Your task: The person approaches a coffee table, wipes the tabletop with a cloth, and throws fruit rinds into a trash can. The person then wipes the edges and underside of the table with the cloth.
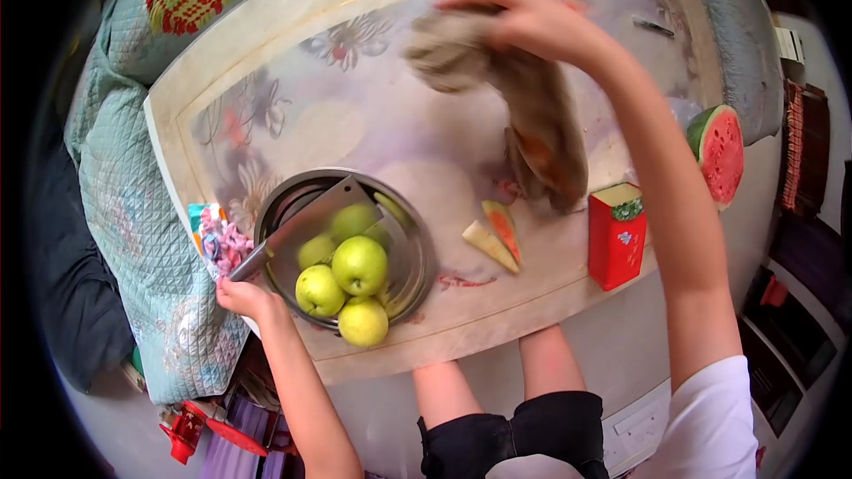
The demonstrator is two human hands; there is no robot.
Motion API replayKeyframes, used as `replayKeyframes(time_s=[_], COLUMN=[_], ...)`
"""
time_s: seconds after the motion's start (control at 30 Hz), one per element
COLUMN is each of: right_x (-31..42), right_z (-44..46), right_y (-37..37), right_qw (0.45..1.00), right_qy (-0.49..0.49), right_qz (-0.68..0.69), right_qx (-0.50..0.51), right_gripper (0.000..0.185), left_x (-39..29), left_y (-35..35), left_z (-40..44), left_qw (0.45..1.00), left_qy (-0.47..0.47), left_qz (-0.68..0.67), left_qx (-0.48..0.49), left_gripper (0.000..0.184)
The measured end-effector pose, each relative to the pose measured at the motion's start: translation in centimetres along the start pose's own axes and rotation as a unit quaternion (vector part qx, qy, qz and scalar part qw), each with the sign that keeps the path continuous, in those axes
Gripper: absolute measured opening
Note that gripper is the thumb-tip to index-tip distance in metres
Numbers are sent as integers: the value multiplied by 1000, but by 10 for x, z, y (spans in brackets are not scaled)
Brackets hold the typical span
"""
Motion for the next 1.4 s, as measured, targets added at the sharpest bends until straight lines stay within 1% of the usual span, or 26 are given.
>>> replayKeyframes(time_s=[0.03,0.07,0.1,0.13,0.17,0.2,0.23,0.3,0.37,0.4,0.47,0.53,0.6,0.63,0.7,0.73,0.8,0.9,0.97,1.03,1.07,1.1,1.17,1.23,1.33,1.4], right_x=[0,-3,-13,-26,-27,-34,-38,-53,-55,-57,-56,-63,-65,-64,-57,-47,-24,11,28,31,47,51,36,12,0,-10], right_z=[35,71,93,99,98,99,96,87,56,34,-27,-85,-129,-141,-141,-131,-97,-11,53,128,144,139,154,155,79,21], right_y=[-7,-18,-40,-63,-72,-74,-77,-84,-93,-102,-122,-143,-152,-151,-136,-126,-80,-38,-29,-43,-59,-67,-98,-116,-139,-139], right_qw=[998,978,946,935,891,887,884,919,914,913,916,933,946,949,961,959,973,983,980,957,964,975,879,910,907,931], right_qy=[43,111,79,-5,16,30,45,110,171,167,191,189,175,182,146,151,151,123,86,132,75,-15,7,88,205,182], right_qz=[-42,-168,-302,-343,-422,-408,-389,-309,-321,-343,-341,-305,-272,-256,-223,-226,-159,13,-38,-185,-222,-198,-401,-351,-360,-316], right_qx=[-16,-45,-82,-88,-168,-214,-256,-217,-178,-145,-94,-30,29,19,78,79,-69,-139,-173,-181,-122,-98,-258,-204,-80,-32], right_gripper=[54,50,59,68,69,64,60,52,47,48,49,44,40,40,35,35,37,42,46,52,62,56,49,47,46,40], left_x=[-16,-19,-23,-34,-40,-40,-41,-53,-32,-14,27,79,99,101,114,116,116,128,133,131,130,130,126,123,124,120], left_y=[-13,-23,-34,-53,-70,-72,-59,-23,52,90,141,181,157,148,128,128,128,143,142,131,131,129,127,121,117,110], left_z=[-16,-18,-23,-34,-45,-51,-57,-80,-101,-114,-155,-192,-226,-227,-233,-233,-234,-228,-226,-227,-227,-229,-226,-227,-226,-228], left_qw=[999,997,997,991,972,966,965,924,920,920,920,933,934,935,914,910,907,904,904,880,880,878,878,866,863,859], left_qy=[-28,-65,-66,-101,-137,-148,-150,-283,-287,-258,-106,158,331,330,396,404,408,418,424,461,461,462,459,472,478,482], left_qz=[11,18,21,75,129,126,137,241,264,288,366,317,122,117,-61,-55,-49,-35,-39,-112,-116,-125,-131,-156,-156,-170], left_qx=[-41,-37,-38,50,139,173,168,88,-48,-60,-91,-65,-48,-51,-57,-79,-91,-75,-48,-16,-20,-24,-32,-48,-51,-43], left_gripper=[28,21,21,22,24,24,24,26,30,34,41,47,50,50,51,51,51,51,51,51,51,51,52,51,51,51])
Point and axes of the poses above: each hand's wrist, its own z-axis towards the middle knuckle, its own y-axis out of the back of the hand, x = y × z, the point moved 6 cm from there along z, towards the middle knuckle, and after that the axes turned 3 degrees about -z, right-handed, at the moved point
